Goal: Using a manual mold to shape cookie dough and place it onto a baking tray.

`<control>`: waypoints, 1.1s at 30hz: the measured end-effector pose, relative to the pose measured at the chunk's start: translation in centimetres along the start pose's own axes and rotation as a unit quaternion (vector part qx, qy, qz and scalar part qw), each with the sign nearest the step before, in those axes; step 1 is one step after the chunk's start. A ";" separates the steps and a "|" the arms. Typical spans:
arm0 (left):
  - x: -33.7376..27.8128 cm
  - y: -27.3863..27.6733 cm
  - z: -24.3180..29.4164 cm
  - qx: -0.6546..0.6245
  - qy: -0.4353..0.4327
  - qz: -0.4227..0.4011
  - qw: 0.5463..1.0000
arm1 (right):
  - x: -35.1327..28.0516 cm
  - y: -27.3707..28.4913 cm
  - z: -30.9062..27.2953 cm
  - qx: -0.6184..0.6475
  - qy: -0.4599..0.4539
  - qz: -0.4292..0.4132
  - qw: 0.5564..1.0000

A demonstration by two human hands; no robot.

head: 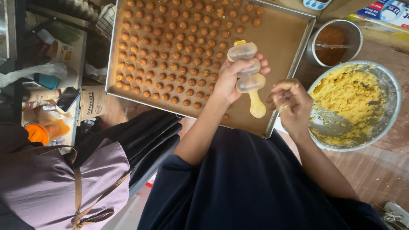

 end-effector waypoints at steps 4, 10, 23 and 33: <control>-0.4 -1.1 -0.1 -0.007 0.011 0.007 1.000 | 1.0 -0.6 2.2 0.162 0.012 0.068 0.984; -0.8 -2.4 -1.7 -0.007 0.007 0.012 1.000 | 3.5 -0.7 4.0 0.360 0.003 0.158 0.920; -2.7 -1.1 -4.2 0.267 -0.025 0.136 0.954 | 4.8 -2.9 2.1 0.358 0.073 0.197 0.910; -3.1 -2.2 8.4 0.293 -0.131 0.191 0.928 | 3.1 2.4 6.3 0.376 0.065 0.232 0.895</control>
Point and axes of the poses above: each hand's wrist, its own x-axis towards the middle knuckle, its own y-axis out of the back of the hand, z = x × y, the point moved 3 cm from there along x, towards the middle knuckle, and after that the axes turned 4 degrees about -y, right-handed, at the moved point
